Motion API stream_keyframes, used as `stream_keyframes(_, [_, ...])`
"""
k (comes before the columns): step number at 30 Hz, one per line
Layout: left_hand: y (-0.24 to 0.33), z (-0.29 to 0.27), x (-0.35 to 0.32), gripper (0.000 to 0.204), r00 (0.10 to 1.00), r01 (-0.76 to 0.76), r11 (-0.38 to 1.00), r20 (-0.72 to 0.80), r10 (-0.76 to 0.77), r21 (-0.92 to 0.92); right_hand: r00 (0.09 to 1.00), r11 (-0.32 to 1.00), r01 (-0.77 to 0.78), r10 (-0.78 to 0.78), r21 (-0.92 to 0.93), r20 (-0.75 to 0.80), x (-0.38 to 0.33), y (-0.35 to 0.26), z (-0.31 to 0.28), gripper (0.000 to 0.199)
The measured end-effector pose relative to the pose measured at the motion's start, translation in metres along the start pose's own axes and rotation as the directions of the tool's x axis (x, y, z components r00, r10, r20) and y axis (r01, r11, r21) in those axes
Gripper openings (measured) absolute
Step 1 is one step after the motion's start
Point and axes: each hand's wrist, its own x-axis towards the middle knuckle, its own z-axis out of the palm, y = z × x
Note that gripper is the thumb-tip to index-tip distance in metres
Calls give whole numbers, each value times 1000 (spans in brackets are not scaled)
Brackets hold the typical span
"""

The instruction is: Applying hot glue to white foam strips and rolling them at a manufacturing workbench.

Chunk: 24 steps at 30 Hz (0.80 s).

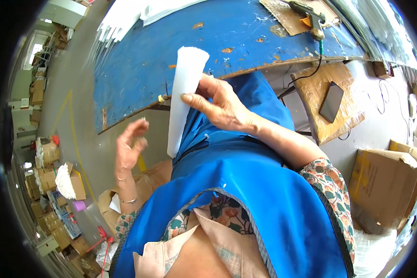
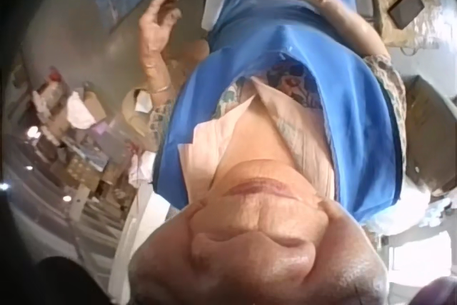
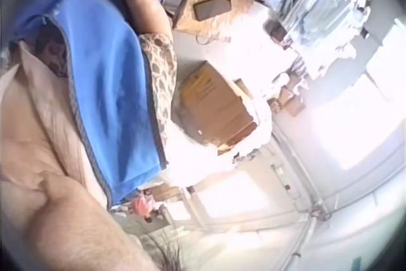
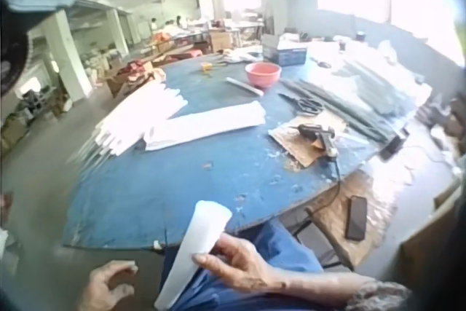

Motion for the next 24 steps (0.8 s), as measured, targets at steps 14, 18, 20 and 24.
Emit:
stream_keyframes(14, [91,73,52,33,851,-431,780,83,518,-454,918,716,381,-220,-585,330,-21,-16,10,23])
stream_keyframes(18, [80,78,40,37,908,-346,783,24,418,-517,945,711,252,-35,-656,325,-26,-15,-2,16])
stream_keyframes(20, [76,81,39,42,907,-353,767,6,422,-536,943,636,237,29,-734,330,-30,-24,-10,16])
stream_keyframes(24, [73,83,47,48,868,-317,650,66,492,-691,986,758,168,-133,-630,103,-39,-50,-19,16])
